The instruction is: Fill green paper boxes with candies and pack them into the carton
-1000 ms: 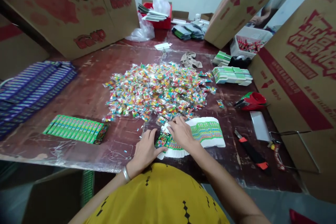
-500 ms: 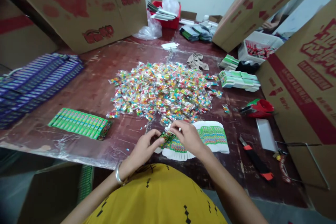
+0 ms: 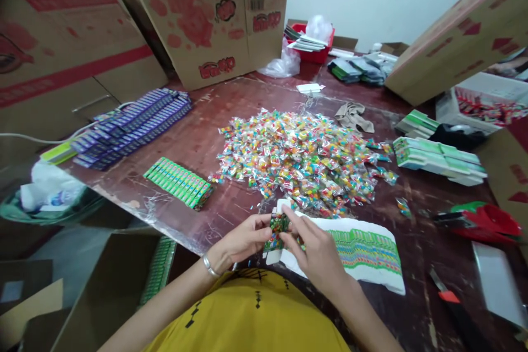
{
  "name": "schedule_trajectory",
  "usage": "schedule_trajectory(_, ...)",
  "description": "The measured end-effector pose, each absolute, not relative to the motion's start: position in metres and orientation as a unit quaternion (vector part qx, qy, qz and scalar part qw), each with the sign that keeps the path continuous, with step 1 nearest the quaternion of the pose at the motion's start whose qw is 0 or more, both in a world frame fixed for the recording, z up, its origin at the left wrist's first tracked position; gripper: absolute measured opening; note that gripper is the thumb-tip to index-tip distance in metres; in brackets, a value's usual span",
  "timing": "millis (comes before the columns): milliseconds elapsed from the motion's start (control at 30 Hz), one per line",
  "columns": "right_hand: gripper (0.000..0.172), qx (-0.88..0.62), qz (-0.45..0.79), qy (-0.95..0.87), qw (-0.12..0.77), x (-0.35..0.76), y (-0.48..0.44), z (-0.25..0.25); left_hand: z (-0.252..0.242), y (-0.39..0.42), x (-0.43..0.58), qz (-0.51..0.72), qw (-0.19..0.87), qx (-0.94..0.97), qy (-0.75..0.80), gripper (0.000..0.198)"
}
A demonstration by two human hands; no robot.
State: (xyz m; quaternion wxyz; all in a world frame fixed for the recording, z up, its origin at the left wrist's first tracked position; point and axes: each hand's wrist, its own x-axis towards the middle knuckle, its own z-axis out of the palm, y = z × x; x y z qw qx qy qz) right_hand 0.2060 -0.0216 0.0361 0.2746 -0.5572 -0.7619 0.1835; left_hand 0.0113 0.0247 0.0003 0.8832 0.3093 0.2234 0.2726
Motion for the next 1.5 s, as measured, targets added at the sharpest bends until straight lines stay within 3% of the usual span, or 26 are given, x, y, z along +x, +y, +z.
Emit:
schedule_trajectory(200,0.025,-0.55,0.457,-0.666,0.212,0.213,-0.016,0.049,0.006,0.025,0.005,0.217,0.857,0.4,0.241,0.051)
schedule_trajectory(333,0.024,-0.489,0.576,-0.637,0.154,0.221,-0.009,0.058,0.01,0.024,0.003,0.206,0.82,0.463,0.265,0.036)
schedule_trajectory(467,0.031,-0.579,0.465,-0.555,0.373,0.209,-0.006,0.043,0.006,0.024,0.01,0.354,0.739,0.451,0.354,0.031)
schedule_trajectory(600,0.023,-0.576,0.452,-0.513,0.449,0.184,-0.008,0.019,0.004,0.019,0.021,0.454,0.66,0.431,0.415,0.027)
schedule_trajectory(667,0.023,-0.571,0.453,-0.475,0.494,0.175,-0.008,0.01,0.004,0.016,0.023,0.484,0.618,0.429,0.448,0.038)
schedule_trajectory(767,0.036,-0.563,0.449,-0.434,0.542,0.167,-0.006,0.005,0.004,0.012,0.022,0.498,0.56,0.46,0.476,0.062)
schedule_trajectory(867,0.031,-0.563,0.429,-0.445,0.549,0.166,-0.003,0.004,0.001,0.011,0.019,0.46,0.554,0.506,0.474,0.053)
schedule_trajectory(1033,0.042,-0.55,0.439,-0.438,0.56,0.163,-0.003,-0.003,-0.002,0.014,0.017,0.454,0.613,0.475,0.439,0.053)
schedule_trajectory(1333,0.015,-0.546,0.439,-0.505,0.504,0.175,0.0,-0.003,-0.001,0.014,0.016,0.419,0.629,0.503,0.419,0.032)
schedule_trajectory(1500,0.013,-0.542,0.393,-0.548,0.502,0.177,0.006,-0.001,0.0,0.012,0.015,0.404,0.614,0.528,0.425,0.03)
